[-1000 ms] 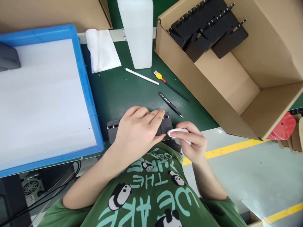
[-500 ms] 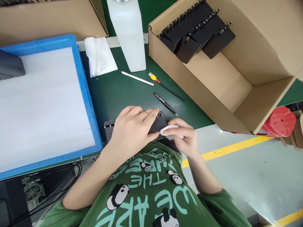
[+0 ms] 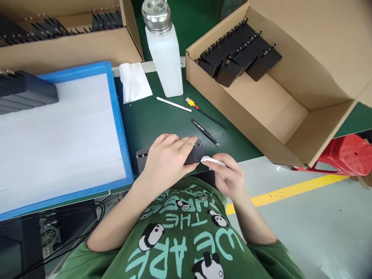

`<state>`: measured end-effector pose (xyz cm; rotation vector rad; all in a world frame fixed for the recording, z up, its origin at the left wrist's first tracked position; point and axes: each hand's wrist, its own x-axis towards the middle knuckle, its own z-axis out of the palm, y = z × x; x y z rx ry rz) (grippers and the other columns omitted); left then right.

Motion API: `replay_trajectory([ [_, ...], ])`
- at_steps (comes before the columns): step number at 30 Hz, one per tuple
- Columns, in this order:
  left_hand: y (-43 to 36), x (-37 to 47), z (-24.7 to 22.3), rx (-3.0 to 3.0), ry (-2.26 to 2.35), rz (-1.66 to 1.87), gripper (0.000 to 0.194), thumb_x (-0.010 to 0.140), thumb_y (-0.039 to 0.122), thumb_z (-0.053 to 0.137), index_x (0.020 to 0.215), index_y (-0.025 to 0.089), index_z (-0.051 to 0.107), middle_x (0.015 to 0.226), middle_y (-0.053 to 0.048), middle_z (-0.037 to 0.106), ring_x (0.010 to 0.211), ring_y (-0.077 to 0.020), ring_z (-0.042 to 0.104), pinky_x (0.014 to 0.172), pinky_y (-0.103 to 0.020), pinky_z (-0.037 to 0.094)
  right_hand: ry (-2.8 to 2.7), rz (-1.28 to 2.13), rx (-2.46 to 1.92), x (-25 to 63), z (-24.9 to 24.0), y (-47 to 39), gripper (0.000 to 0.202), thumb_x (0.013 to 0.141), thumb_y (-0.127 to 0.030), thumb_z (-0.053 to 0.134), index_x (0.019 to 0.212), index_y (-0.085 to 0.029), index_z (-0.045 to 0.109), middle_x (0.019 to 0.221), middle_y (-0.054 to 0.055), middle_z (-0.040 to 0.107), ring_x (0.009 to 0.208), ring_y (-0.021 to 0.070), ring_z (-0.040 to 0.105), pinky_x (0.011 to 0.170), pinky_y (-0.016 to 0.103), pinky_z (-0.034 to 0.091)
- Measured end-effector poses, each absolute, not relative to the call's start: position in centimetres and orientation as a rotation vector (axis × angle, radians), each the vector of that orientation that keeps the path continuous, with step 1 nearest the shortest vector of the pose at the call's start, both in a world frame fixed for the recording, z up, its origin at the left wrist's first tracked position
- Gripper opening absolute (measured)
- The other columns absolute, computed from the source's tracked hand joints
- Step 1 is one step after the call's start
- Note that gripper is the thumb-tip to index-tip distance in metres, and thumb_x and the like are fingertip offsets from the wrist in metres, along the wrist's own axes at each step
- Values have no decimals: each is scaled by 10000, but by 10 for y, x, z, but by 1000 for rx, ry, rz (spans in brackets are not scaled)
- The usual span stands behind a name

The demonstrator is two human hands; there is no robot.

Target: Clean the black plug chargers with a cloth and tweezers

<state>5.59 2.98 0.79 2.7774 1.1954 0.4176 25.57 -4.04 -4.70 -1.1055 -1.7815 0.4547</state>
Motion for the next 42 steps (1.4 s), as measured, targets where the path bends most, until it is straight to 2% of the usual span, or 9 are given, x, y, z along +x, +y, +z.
replay_trajectory([
  [8, 28, 57, 8, 2728, 1217, 442, 445, 778, 242, 765, 1189, 88, 694, 1071, -95, 781, 845, -267, 675, 772, -428, 512, -1941, 373, -1012, 257, -47, -33, 454, 927, -19, 438, 1226, -234, 703, 911, 72, 636, 769, 164, 599, 639, 305, 522],
  [14, 27, 57, 7, 2697, 1241, 428, 445, 788, 285, 764, 1197, 124, 695, 1064, -108, 779, 860, -276, 676, 794, -426, 503, -1930, 355, -1045, 257, -48, -33, 461, 939, -33, 414, 1210, -254, 714, 923, 69, 635, 779, 161, 620, 650, 306, 543],
  [20, 24, 59, 6, 2713, 1246, 445, 468, 790, 288, 756, 1200, 87, 653, 1067, -145, 754, 912, -304, 675, 856, -450, 501, -1952, 293, -1115, 268, -36, -38, 421, 922, -30, 436, 1151, -271, 695, 918, 39, 654, 777, 141, 645, 665, 274, 539],
  [23, 24, 63, 4, 2709, 1247, 485, 525, 761, 382, 805, 1158, 78, 646, 1046, -152, 741, 953, -326, 668, 923, -488, 499, -1786, 159, -1339, 288, -32, -33, 407, 932, -32, 402, 1218, -250, 593, 1006, 67, 642, 836, 171, 648, 662, 293, 517],
  [25, 24, 66, 6, 2709, 1229, 525, 463, 755, 373, 815, 1091, 98, 652, 1026, -140, 738, 971, -320, 671, 982, -502, 488, -1737, 95, -1464, 298, -32, -26, 412, 928, -55, 434, 1298, -225, 496, 1032, 84, 639, 832, 190, 643, 655, 307, 512],
  [28, 19, 67, 17, 2691, 1189, 614, 386, 782, 344, 782, 1064, 132, 625, 1045, -122, 731, 1046, -304, 674, 1043, -504, 483, -1829, 73, -1577, 299, -30, -13, 353, 915, -112, 513, 1256, -199, 523, 1183, 143, 644, 1029, 262, 639, 839, 421, 543],
  [31, 5, 62, 34, 2468, 1166, 864, 416, 790, 307, 766, 1123, 173, 556, 1133, -113, 718, 1179, -295, 657, 1103, -522, 474, -1884, 35, -1659, 284, -26, -3, 265, 947, -169, 518, 1199, -171, 600, 1383, 204, 557, 1245, 343, 532, 1028, 569, 448],
  [36, -22, 43, 58, 2007, 1139, 1320, 582, 761, 164, 794, 1224, 217, 446, 1279, -142, 635, 1260, -267, 629, 985, -430, 582, -2034, 249, -1716, 248, -36, 16, 194, 968, -252, 586, 1110, -146, 665, 1101, 116, 681, 995, 237, 649, 900, 437, 557],
  [42, -36, 17, 72, 1972, 1245, 1611, 655, 662, 106, 850, 1202, 191, 489, 1151, -116, 584, 1136, -298, 669, 896, -460, 610, -1939, 492, -1821, 227, -43, 42, 313, 971, -379, 628, 1188, -154, 624, 1150, 72, 666, 970, 181, 672, 836, 376, 595],
])
